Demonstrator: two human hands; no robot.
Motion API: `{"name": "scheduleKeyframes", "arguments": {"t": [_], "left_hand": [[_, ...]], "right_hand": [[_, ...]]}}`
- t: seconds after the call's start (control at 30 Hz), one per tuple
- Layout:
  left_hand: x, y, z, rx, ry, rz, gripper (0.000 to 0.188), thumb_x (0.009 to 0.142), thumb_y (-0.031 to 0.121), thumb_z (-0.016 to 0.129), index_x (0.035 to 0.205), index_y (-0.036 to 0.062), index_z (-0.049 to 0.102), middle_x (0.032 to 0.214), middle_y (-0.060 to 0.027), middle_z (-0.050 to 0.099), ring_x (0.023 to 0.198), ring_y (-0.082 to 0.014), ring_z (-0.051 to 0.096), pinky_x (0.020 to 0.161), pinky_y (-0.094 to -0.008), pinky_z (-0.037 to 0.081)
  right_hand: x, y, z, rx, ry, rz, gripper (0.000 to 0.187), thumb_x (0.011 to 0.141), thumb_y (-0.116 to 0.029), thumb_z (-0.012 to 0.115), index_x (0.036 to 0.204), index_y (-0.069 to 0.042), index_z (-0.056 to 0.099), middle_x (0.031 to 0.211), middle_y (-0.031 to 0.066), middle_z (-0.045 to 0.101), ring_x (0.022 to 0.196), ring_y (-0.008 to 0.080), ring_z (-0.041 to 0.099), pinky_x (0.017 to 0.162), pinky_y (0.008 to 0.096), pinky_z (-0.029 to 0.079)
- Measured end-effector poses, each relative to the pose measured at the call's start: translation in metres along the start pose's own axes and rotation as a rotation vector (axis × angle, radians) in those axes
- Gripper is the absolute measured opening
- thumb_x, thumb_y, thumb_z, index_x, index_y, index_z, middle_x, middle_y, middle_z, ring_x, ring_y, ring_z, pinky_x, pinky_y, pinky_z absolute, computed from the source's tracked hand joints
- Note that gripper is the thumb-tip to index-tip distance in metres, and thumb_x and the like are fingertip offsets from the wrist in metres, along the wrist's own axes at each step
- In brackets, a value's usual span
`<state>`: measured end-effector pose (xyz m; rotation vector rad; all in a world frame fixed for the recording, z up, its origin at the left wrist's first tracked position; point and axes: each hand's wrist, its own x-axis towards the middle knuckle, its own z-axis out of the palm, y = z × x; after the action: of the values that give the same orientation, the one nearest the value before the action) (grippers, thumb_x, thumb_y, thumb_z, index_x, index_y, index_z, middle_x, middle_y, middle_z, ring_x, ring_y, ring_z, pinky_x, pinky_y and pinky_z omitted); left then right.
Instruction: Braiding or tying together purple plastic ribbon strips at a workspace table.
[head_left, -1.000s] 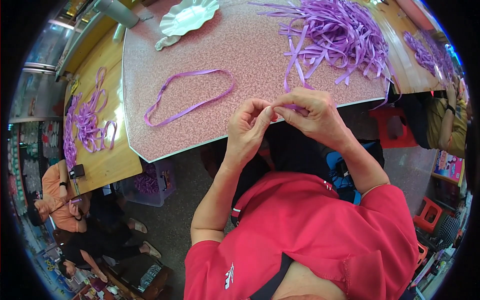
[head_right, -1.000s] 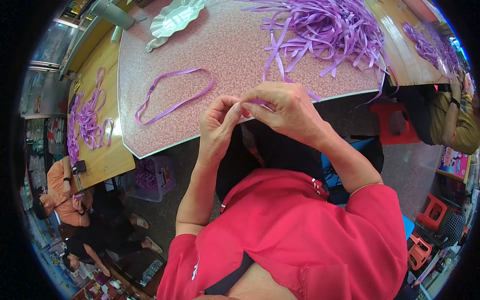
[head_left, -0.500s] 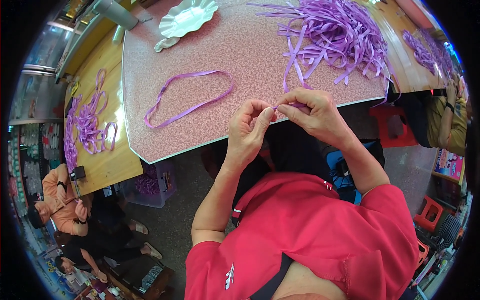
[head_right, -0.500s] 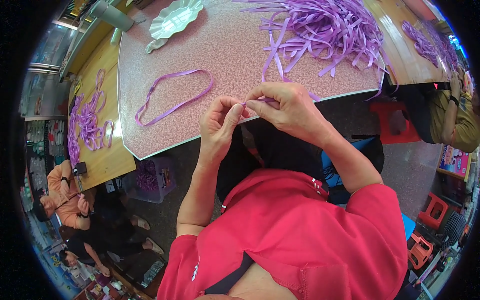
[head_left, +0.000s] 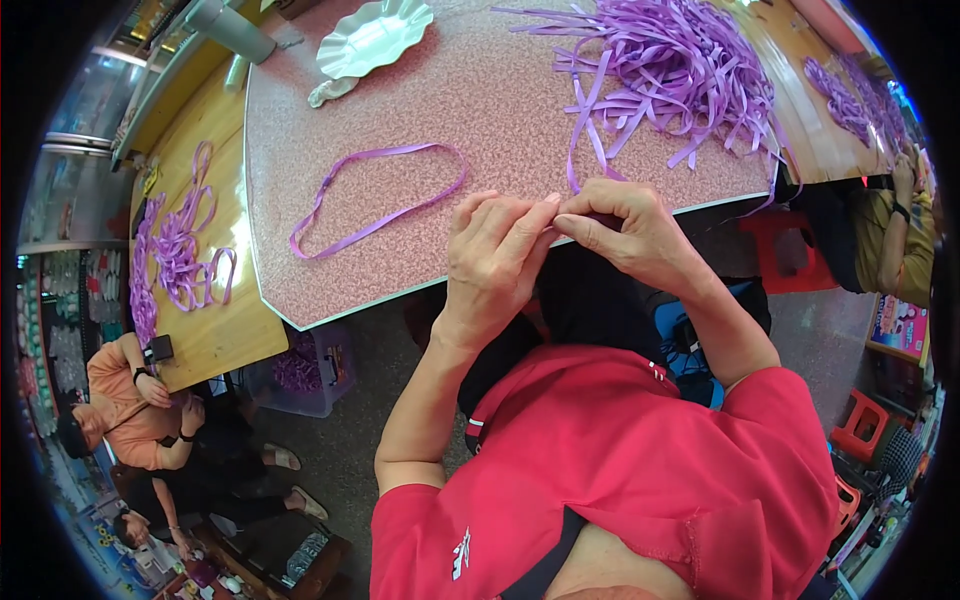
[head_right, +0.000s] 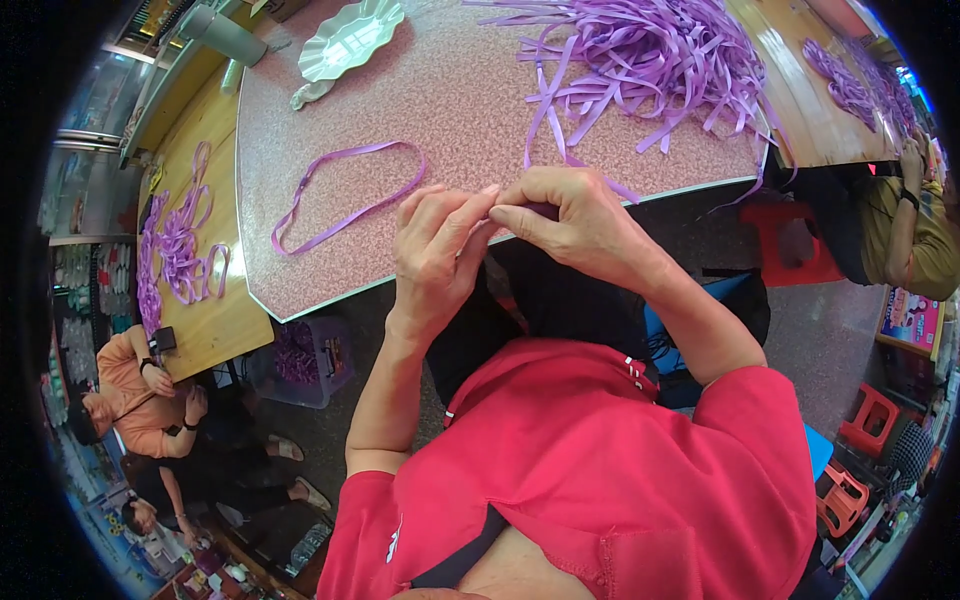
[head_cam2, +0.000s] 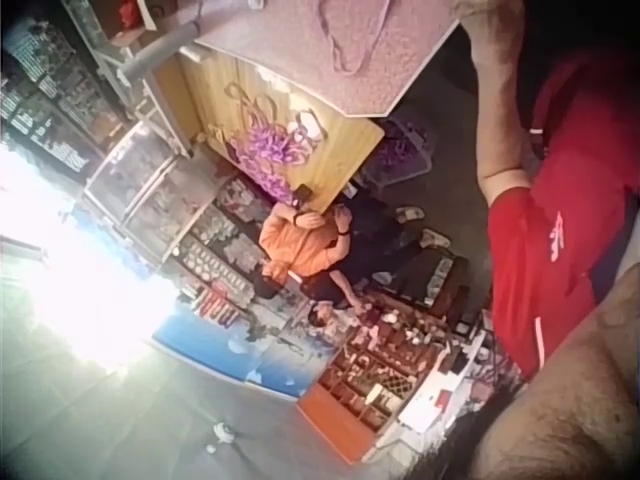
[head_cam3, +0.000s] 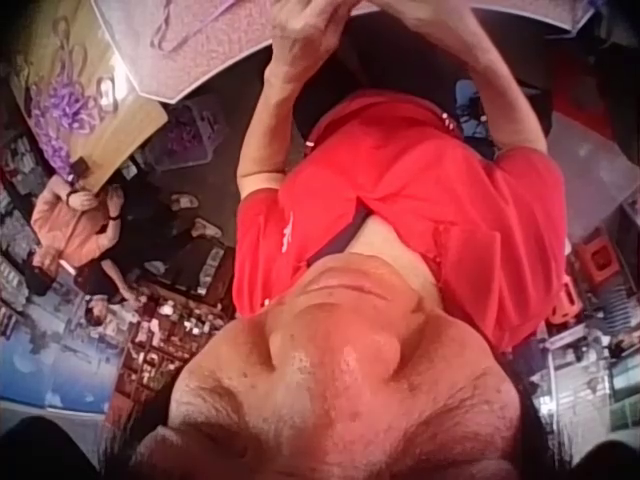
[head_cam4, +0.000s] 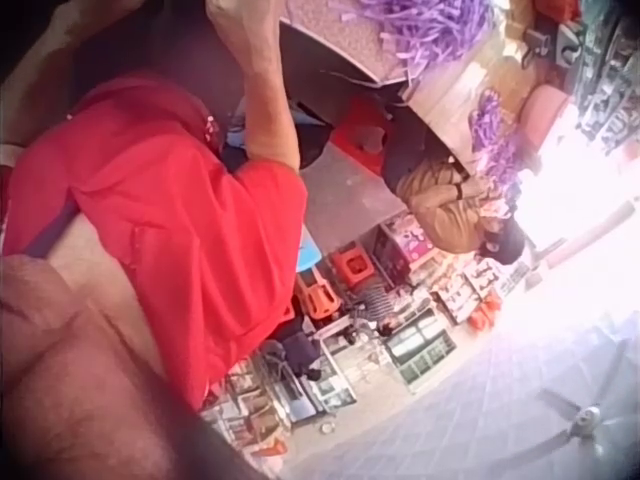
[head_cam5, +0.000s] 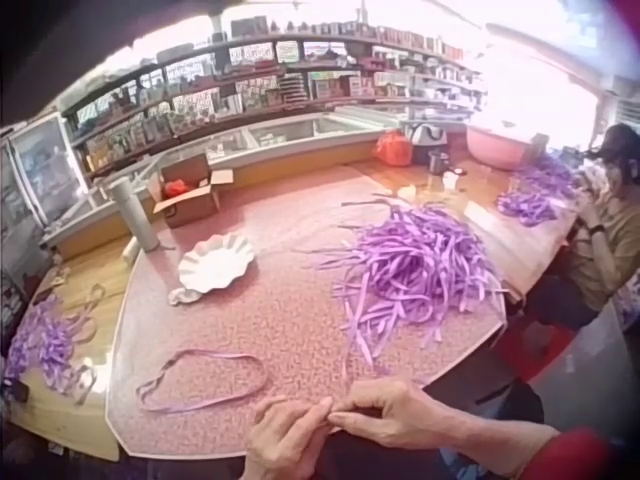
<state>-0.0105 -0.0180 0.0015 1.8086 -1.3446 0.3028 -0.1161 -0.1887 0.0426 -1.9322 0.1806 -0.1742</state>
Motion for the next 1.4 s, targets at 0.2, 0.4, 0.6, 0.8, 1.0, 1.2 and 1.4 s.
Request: {"name": "scheduleKeyframes", "arguments": {"t": [0.2,0.4,0.6,0.8,1.0,1.2,1.4], "left_hand": [[0.001,-0.008,-0.015,-0.072,0.026,0.035,0.022,0.081,0.006,0.074,0.103,0.007,0.068,0.084,-0.0057,0.065,0.084,-0.0247,0.064,0.091,-0.0403,0.046],[-0.007,-0.014,-0.027,-0.516,0.166,-0.283,0.034,0.083,-0.002,0.066,0.116,0.0029,0.06,0.104,-0.0109,0.065,0.096,-0.0271,0.063,0.09,-0.0388,0.047],[0.002,-0.003,-0.014,-0.177,0.084,-0.048,0.031,0.079,-0.001,0.069,0.109,0.0046,0.061,0.097,-0.01,0.065,0.092,-0.0286,0.063,0.092,-0.0426,0.045],[0.002,-0.003,-0.007,-0.113,0.169,-0.021,0.021,0.077,-0.003,0.068,0.095,0.0057,0.062,0.088,-0.0079,0.064,0.085,-0.0274,0.063,0.088,-0.044,0.045],[-0.002,0.0,-0.004,-0.103,0.185,-0.209,0.018,0.075,-0.003,0.066,0.09,0.0058,0.06,0.083,-0.0075,0.061,0.08,-0.0283,0.061,0.08,-0.0399,0.046],[-0.008,-0.002,-0.006,-0.205,0.186,-0.31,0.017,0.082,-0.004,0.062,0.097,0.0037,0.06,0.089,-0.0082,0.063,0.087,-0.0229,0.063,0.083,-0.0336,0.047],[-0.011,-0.002,-0.011,-0.979,0.173,-0.627,0.029,0.095,-0.001,0.056,0.124,-0.0006,0.057,0.108,-0.0069,0.061,0.1,-0.0135,0.059,0.094,-0.0286,0.045]], "right_hand": [[0.0,0.003,0.001,-0.048,0.005,-0.078,0.013,0.092,-0.012,0.07,0.091,0.0,0.071,0.07,0.0007,0.054,0.066,0.0066,0.048,0.058,0.0253,0.037],[0.003,0.001,0.001,0.005,0.074,-0.083,0.012,0.092,-0.011,0.07,0.089,0.001,0.071,0.07,0.0002,0.055,0.065,0.0064,0.048,0.057,0.0249,0.037],[0.006,-0.007,0.011,0.017,0.087,-0.13,0.012,0.091,-0.011,0.071,0.09,0.0,0.072,0.07,0.003,0.058,0.064,0.0084,0.05,0.055,0.0272,0.039],[0.005,0.001,0.015,-0.088,0.095,-0.259,0.008,0.089,-0.008,0.072,0.09,-0.001,0.072,0.071,0.0051,0.059,0.063,0.0117,0.053,0.056,0.0281,0.04],[0.005,0.004,0.023,-0.095,0.086,-0.3,0.007,0.089,-0.007,0.071,0.09,0.0,0.072,0.073,0.0079,0.061,0.064,0.0157,0.056,0.057,0.0303,0.042],[0.003,0.0,0.021,-0.032,0.09,-0.258,0.008,0.09,-0.008,0.071,0.091,0.0,0.071,0.073,0.005,0.06,0.065,0.0114,0.054,0.057,0.0279,0.041],[0.002,0.008,0.019,0.144,0.113,-0.187,0.012,0.094,-0.012,0.068,0.095,0.0,0.071,0.076,-0.0001,0.058,0.065,0.0068,0.05,0.057,0.024,0.039]]}}
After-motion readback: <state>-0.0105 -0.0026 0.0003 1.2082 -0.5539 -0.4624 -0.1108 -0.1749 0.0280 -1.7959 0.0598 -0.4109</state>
